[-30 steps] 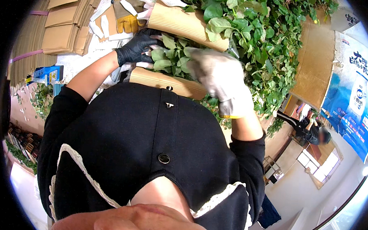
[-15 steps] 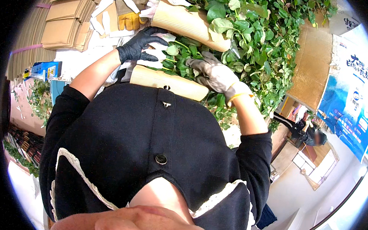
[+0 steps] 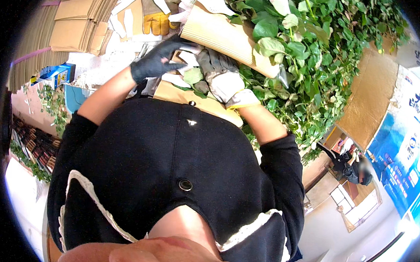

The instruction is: The person packs white tulips and green leafy stems into small cardboard boxes. They arrange the flowers inside each box, fold the flaps, and place the closed boxes on a stack. The process repeats continuously with new boxes and flowers.

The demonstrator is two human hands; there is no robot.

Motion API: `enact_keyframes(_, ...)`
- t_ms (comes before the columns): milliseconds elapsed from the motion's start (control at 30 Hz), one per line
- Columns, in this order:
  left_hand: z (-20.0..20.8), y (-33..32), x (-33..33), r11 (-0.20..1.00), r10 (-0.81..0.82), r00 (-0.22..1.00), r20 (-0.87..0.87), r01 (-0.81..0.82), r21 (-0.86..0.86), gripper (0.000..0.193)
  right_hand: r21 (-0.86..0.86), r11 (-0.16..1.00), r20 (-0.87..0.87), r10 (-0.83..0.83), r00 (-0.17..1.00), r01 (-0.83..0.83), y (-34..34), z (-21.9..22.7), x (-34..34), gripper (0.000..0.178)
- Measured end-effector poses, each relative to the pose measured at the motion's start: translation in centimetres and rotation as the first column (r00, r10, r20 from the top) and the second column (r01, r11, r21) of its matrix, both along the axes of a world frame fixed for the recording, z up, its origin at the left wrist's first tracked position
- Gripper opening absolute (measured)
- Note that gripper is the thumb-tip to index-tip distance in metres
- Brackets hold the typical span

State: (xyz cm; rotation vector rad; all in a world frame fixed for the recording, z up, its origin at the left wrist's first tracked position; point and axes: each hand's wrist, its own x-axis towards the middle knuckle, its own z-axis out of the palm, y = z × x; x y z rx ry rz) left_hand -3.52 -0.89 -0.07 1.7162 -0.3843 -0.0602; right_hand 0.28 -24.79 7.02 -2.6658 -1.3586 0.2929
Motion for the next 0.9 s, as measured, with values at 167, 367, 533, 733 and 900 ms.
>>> enact_keyframes(167,3.4,-0.6,-0.1,0.882,0.242,0.928,-0.282,-0.09,0.462,0.042,-0.123,0.992,0.025,-0.001,1.0,0.004,0.0,-1.1,0.1,0.056)
enact_keyframes(367,1.7,-3.7,-0.3,0.898,0.365,0.907,-0.21,-0.283,0.337,0.03,-0.136,0.99,-0.083,-0.046,0.996,0.035,0.1,-0.7,0.2,0.068)
enact_keyframes(533,1.1,-2.5,-0.8,0.897,0.431,0.867,-0.249,-0.382,0.222,0.024,-0.152,0.988,-0.25,-0.064,0.966,0.026,0.6,0.6,0.7,0.076)
enact_keyframes(733,2.8,13.3,-1.8,0.688,0.452,0.888,-0.081,-0.289,0.666,0.029,-0.08,0.997,-0.19,-0.012,0.982,-0.003,0.4,0.6,0.5,0.075)
enact_keyframes(900,6.0,8.8,-5.0,0.766,0.158,0.98,0.121,-0.199,0.611,0.038,-0.047,0.999,-0.128,-0.033,0.991,0.027,0.3,-0.1,-0.2,0.083)
